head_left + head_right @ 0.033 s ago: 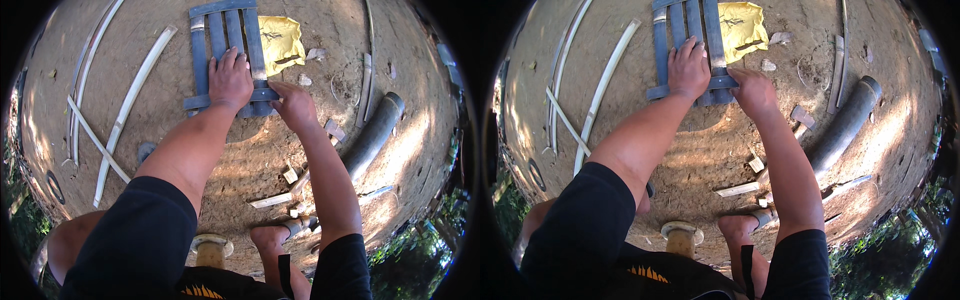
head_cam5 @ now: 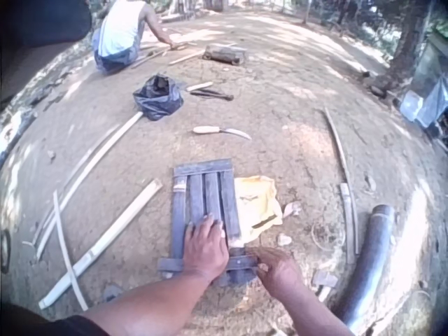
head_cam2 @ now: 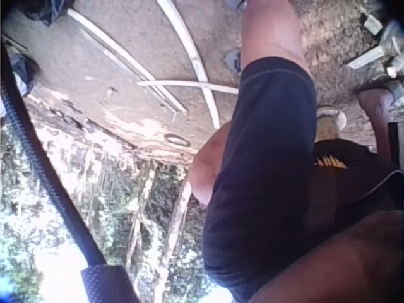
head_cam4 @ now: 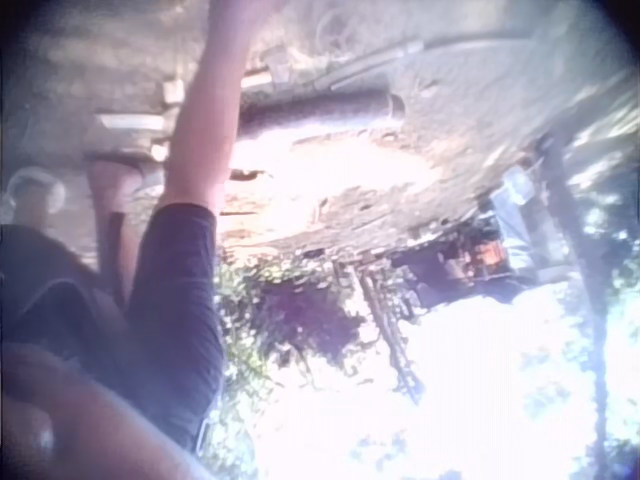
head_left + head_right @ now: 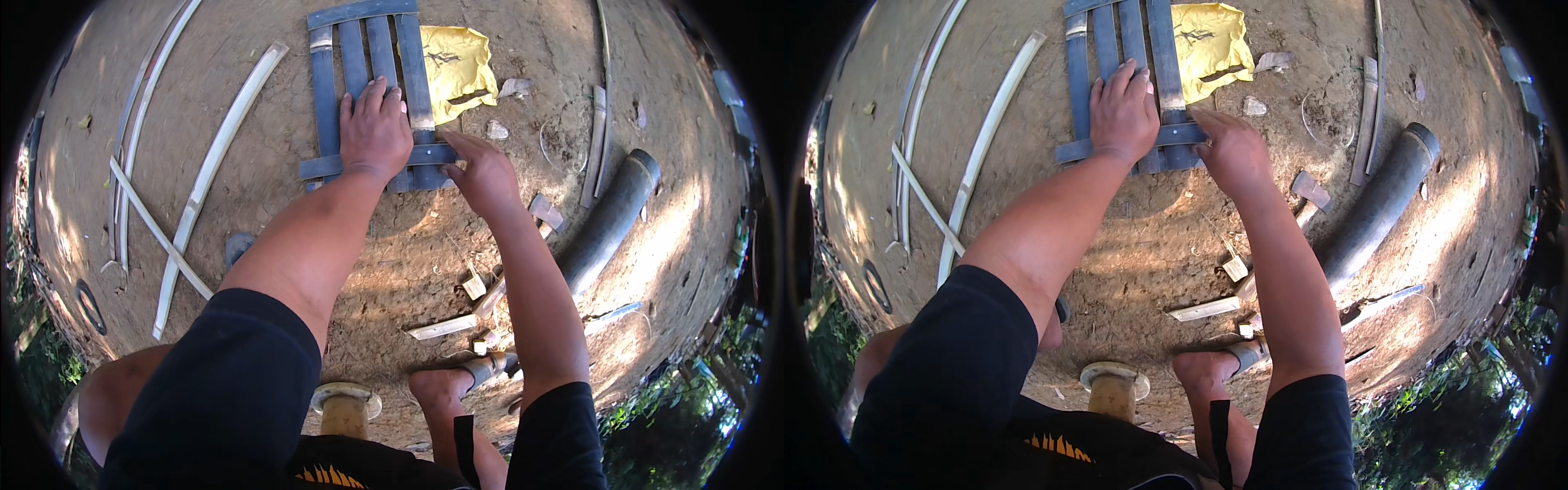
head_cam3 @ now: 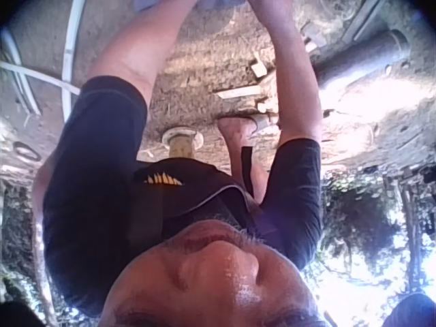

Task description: The person saws a piece of bamboo, fits it into a wooden frame, and hammers it into place using the back of an axe.

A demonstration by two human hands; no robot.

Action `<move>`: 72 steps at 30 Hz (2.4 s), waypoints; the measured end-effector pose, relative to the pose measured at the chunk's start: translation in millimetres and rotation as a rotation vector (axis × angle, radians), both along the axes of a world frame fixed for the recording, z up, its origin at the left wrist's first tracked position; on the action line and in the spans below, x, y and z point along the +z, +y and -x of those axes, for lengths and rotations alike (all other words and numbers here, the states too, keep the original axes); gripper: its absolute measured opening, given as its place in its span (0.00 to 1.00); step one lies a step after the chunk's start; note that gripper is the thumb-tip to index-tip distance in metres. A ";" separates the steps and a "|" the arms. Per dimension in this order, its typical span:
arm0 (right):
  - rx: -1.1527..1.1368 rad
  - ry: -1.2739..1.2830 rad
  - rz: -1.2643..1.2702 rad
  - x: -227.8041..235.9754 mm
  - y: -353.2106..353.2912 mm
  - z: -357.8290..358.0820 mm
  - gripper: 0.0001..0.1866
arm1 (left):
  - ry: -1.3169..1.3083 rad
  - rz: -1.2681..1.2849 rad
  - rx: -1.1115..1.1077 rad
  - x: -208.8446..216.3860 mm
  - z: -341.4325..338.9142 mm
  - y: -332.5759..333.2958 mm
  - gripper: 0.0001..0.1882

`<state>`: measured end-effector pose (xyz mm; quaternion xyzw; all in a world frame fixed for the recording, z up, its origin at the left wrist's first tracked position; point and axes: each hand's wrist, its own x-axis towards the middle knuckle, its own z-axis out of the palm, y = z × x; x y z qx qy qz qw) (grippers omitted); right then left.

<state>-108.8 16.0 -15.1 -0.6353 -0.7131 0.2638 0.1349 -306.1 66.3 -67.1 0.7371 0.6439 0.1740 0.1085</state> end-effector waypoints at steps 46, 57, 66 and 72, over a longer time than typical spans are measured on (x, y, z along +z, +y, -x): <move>-0.440 0.095 0.539 81.3 -140.7 44.6 0.28 | -0.027 0.041 0.025 0.9 5.1 -3.5 0.19; -0.360 0.036 0.394 92.1 -137.0 50.1 0.28 | -0.029 0.021 0.001 4.5 5.2 -1.7 0.20; -0.369 -0.043 0.567 97.3 -125.3 52.4 0.27 | -0.029 0.083 -0.014 5.1 4.4 1.5 0.23; -0.439 0.175 0.128 151.9 -109.4 59.6 0.28 | -0.018 0.078 0.005 7.1 9.2 -0.1 0.23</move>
